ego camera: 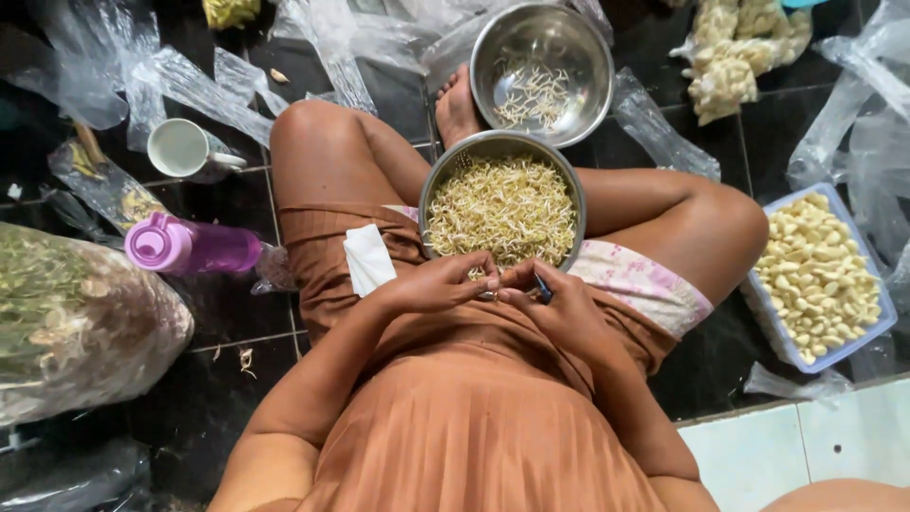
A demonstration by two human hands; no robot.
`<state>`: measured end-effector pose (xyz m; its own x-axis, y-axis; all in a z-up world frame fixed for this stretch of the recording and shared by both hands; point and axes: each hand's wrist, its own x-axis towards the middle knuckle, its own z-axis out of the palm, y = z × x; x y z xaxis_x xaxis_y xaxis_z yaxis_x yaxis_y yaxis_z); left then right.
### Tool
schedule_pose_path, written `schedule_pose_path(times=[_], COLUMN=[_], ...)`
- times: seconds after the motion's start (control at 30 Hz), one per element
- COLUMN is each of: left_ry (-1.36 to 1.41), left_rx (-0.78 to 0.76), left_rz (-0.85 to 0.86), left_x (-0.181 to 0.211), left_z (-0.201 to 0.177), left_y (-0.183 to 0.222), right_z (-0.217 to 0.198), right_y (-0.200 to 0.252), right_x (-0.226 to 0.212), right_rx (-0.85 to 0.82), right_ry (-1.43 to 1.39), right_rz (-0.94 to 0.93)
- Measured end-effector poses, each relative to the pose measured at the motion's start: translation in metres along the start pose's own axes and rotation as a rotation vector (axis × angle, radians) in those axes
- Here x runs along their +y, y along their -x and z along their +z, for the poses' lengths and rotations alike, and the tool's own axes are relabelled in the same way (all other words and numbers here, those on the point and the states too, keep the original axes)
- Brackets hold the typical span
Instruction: The person sits on the floor and uses a small knife to trim the root ends off individual sprouts held in a metal bowl. Trimmed sprouts are returned to the bowl while discarded root pieces fall onto the floor.
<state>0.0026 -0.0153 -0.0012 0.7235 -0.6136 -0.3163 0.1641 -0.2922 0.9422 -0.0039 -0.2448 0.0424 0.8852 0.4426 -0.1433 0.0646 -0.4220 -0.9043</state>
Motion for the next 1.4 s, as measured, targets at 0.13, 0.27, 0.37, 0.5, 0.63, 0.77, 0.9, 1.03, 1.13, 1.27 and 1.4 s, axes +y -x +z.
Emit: schedule_pose_path(times=[0.13, 0.27, 0.37, 0.5, 0.63, 0.77, 0.9, 1.03, 1.13, 1.27, 1.4], left_ry=[-0.023, -0.054, -0.016, 0.003, 0.005, 0.115, 0.182, 0.205, 0.162, 0.117, 0.154], left_rx=[0.0, -0.014, -0.023, -0.015, -0.01, 0.051, 0.041, 0.066, 0.083, 0.166, 0.199], left_rz=[0.011, -0.005, -0.006, 0.02, 0.051, 0.039, 0.066, 0.085, 0.102, 0.216, 0.293], left_x=[-0.008, 0.0, -0.014, -0.013, 0.008, 0.014, 0.004, 0.001, 0.016, 0.025, 0.033], left_z=[0.0, -0.004, -0.001, 0.002, -0.008, -0.012, -0.008, -0.014, -0.022, -0.021, -0.018], left_y=[0.001, 0.005, -0.006, -0.004, -0.007, -0.003, -0.002, -0.002, -0.006, -0.009, -0.005], right_z=[0.001, -0.002, -0.002, 0.0, -0.008, -0.013, -0.004, 0.016, 0.025, 0.019, 0.004], right_y=[-0.001, 0.0, -0.001, 0.0, -0.002, -0.003, 0.001, 0.011, 0.016, 0.015, 0.016], right_x=[0.005, -0.004, -0.012, -0.013, -0.019, -0.003, 0.049, 0.061, 0.049, 0.033, 0.003], right_rx=[0.016, -0.04, -0.03, 0.017, 0.091, 0.186, 0.166, 0.044, -0.066, -0.023, 0.146], right_ry=[0.091, 0.084, 0.086, 0.066, 0.048, -0.208, -0.524, -0.505, -0.373, -0.283, -0.116], right_rz=[0.001, -0.053, -0.086, -0.151, -0.197, -0.173, 0.056, 0.074, 0.021, -0.052, -0.166])
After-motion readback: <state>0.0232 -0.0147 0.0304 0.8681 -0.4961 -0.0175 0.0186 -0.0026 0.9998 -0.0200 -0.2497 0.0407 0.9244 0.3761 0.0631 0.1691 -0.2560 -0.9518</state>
